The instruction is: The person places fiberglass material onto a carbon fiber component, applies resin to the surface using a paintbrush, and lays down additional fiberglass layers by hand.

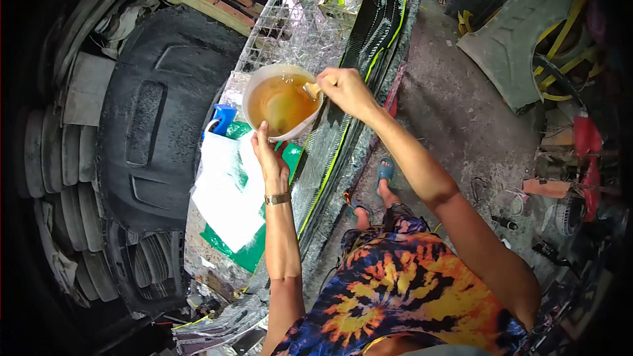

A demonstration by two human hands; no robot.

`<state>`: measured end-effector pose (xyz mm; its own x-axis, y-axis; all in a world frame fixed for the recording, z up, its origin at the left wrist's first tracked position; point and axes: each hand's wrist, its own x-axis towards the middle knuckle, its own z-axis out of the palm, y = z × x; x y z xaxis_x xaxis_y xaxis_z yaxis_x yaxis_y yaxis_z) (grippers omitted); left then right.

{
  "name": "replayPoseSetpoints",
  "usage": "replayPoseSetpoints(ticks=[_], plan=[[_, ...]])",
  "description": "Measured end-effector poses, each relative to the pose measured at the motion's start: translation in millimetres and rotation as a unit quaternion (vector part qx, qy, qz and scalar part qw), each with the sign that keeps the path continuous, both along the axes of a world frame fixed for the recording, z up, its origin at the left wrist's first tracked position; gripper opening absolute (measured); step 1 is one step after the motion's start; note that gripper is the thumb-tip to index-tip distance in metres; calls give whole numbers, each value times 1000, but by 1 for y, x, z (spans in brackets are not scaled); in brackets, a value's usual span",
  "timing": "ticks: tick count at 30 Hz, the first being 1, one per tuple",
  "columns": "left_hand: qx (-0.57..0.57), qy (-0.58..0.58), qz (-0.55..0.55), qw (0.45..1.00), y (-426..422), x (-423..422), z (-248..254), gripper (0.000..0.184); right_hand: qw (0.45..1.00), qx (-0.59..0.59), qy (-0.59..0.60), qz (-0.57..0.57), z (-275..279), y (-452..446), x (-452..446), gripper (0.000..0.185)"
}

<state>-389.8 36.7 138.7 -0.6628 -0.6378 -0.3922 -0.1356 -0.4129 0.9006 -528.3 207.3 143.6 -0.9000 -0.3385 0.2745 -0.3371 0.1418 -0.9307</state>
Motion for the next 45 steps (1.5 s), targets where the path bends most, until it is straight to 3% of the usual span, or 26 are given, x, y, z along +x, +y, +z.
replayPoseSetpoints(ticks=[3,5,8,11,13,15,19,22,25,27,29,35,37,39,41,45], plan=[[28,3,7,1000,-2,-1,-8,52,960,-144,-240,9,-7,22,3,22],[35,13,9,999,-4,-2,-12,53,927,-267,-263,0,-12,44,16,23],[27,11,22,999,-7,0,-16,53,916,-295,-269,-39,-29,69,41,24],[-4,-8,37,999,-8,2,-10,65,931,-239,-256,-104,-65,69,73,22],[-15,-16,42,999,-11,3,-9,69,965,-106,-213,-109,-86,51,95,20],[-4,0,48,999,-16,6,-11,56,993,-38,-70,-88,-99,33,114,20],[-5,-4,49,999,-19,14,-7,59,998,29,-61,16,-103,18,150,24],[2,-3,42,999,-24,19,-11,59,998,40,-48,32,-97,25,159,22],[10,-1,34,999,-33,20,-14,58,998,-34,-43,-36,-87,40,148,21],[22,3,24,999,-37,24,-18,57,989,-7,-108,-101,-85,41,134,22],[16,16,10,1000,-42,29,-17,56,988,10,-92,-127,-91,31,125,21],[26,12,-20,999,-49,41,-19,56,995,65,-52,-63,-94,4,189,21],[23,17,-27,999,-50,47,-19,56,993,52,-85,-60,-82,9,201,21],[28,13,-24,999,-50,49,-16,54,993,17,-42,-112,-81,16,194,22],[21,11,-21,1000,-50,53,-16,53,977,-36,-120,-173,-77,20,170,22],[28,18,-35,999,-53,57,-21,53,970,-12,-98,-220,-129,9,134,23]])
